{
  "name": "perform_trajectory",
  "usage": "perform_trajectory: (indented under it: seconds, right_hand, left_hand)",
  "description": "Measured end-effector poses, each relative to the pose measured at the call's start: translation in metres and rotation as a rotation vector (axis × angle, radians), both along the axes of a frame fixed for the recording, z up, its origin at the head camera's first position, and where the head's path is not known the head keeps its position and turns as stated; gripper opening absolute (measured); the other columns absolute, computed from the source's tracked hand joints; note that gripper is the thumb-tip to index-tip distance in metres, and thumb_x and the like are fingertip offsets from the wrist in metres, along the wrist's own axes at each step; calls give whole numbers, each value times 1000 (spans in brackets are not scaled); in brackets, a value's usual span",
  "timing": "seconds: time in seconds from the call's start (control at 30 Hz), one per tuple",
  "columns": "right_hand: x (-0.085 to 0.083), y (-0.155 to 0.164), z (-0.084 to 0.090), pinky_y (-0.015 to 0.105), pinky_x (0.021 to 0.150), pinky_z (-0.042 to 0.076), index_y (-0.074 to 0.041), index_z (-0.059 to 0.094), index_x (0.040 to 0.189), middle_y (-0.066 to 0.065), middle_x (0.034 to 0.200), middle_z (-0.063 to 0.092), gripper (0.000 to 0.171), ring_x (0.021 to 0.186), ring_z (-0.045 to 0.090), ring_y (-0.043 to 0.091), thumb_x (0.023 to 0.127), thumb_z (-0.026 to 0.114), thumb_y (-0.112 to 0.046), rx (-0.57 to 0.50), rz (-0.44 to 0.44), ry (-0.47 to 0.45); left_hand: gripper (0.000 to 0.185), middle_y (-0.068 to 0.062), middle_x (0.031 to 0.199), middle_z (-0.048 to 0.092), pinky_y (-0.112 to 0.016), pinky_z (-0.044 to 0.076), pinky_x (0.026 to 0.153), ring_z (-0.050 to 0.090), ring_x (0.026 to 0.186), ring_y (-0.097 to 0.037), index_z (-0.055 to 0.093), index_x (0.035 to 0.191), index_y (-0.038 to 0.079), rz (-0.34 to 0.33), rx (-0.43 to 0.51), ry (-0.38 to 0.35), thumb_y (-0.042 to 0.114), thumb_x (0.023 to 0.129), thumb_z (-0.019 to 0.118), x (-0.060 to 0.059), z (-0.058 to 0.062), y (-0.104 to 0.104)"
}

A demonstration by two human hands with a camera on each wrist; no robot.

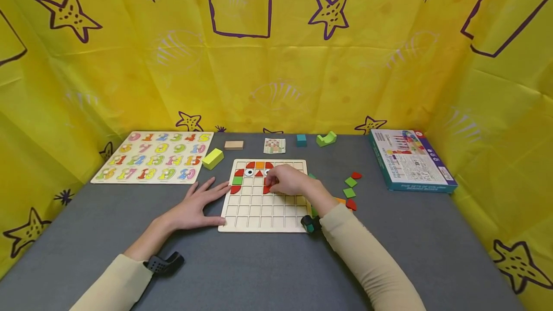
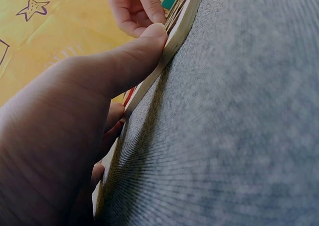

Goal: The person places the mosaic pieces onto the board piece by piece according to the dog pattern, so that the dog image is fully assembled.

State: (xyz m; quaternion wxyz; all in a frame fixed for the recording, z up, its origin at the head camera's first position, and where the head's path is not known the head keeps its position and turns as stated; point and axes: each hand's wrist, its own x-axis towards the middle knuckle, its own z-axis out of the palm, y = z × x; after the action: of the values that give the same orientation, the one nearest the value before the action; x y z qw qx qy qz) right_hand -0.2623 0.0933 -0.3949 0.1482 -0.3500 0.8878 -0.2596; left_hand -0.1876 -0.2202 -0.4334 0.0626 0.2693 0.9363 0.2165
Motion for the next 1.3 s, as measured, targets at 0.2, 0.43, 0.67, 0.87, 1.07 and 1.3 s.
perform_trajectory:
  seconds: [0.2,0.43,0.67,0.87,1.07,1.3]
  right_hand:
    - [0,-1,1,29,76,48,-10,72,97,-4,84,62,7,79,54,15,91,76,-7,0,1,4]
    - [1,2,1,30,76,49,-10,72,97,-4,85,62,7,80,55,15,91,76,-8,-13,-2,0]
    - [1,16,4,33,79,50,-10,71,104,-2,91,63,11,85,56,19,93,73,-9,-58,-68,-61]
    - [0,36,6,33,80,51,-9,70,105,-2,95,64,11,88,58,18,94,73,-11,-78,-90,-54]
    - [4,57,10,35,78,50,-6,70,107,1,95,64,15,87,57,21,93,74,-12,-83,-144,-74]
    - [7,83,14,35,75,52,-5,70,110,2,97,66,18,84,59,20,94,73,-11,-88,-160,-38]
  left_hand:
    - [95,2,163,31,-69,-5,112,9,152,-38,37,158,22,-1,1,3,70,82,68,-1,0,0]
    - [96,2,163,31,-70,-5,111,9,152,-40,38,158,21,-5,2,8,71,82,68,-1,0,1]
    - [97,1,163,32,-69,-5,111,9,152,-40,37,158,21,0,0,3,71,81,69,-1,-1,0]
    - [98,2,163,31,-69,-6,112,8,152,-39,36,159,22,10,-8,-16,72,81,68,0,-1,0]
    - [97,2,163,31,-69,-6,111,8,152,-40,37,159,22,10,-5,-17,72,81,68,0,-1,0]
    - [97,2,163,32,-69,-6,111,9,152,-40,38,158,21,5,4,-13,71,82,69,0,1,1]
